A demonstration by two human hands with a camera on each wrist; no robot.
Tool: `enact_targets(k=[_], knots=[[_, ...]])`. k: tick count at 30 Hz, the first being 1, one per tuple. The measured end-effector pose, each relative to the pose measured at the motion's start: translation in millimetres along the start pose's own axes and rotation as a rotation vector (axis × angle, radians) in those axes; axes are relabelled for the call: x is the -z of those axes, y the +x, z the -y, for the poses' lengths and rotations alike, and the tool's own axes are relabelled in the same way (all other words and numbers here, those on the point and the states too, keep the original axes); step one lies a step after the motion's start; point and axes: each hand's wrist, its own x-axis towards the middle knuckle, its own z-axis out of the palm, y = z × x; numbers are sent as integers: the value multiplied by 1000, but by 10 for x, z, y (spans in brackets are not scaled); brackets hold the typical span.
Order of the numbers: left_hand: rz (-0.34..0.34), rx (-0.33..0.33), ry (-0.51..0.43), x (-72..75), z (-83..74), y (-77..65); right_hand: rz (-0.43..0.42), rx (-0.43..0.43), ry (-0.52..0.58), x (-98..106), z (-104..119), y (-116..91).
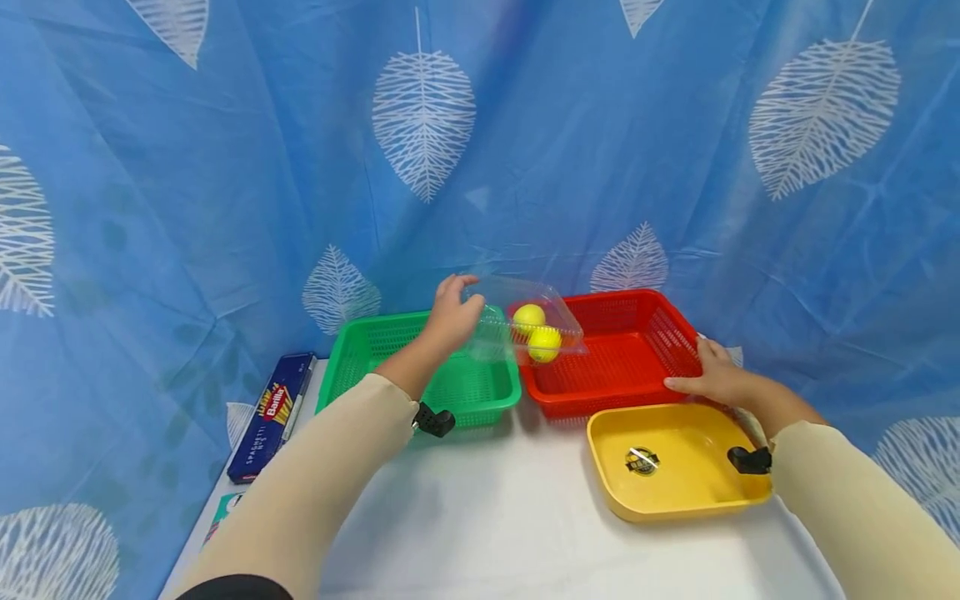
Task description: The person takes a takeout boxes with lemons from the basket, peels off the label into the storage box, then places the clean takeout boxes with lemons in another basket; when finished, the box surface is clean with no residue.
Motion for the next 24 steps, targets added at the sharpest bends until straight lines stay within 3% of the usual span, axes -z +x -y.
enact_targets(k=[9, 17, 24], knots=[[24, -52, 57, -357, -85, 149, -19, 8, 25, 37, 70, -31], [62, -49, 113, -751, -184, 76, -25, 1, 14, -49, 25, -45], [75, -54, 149, -1185, -233, -8, -36, -5, -19, -33, 45, -47]])
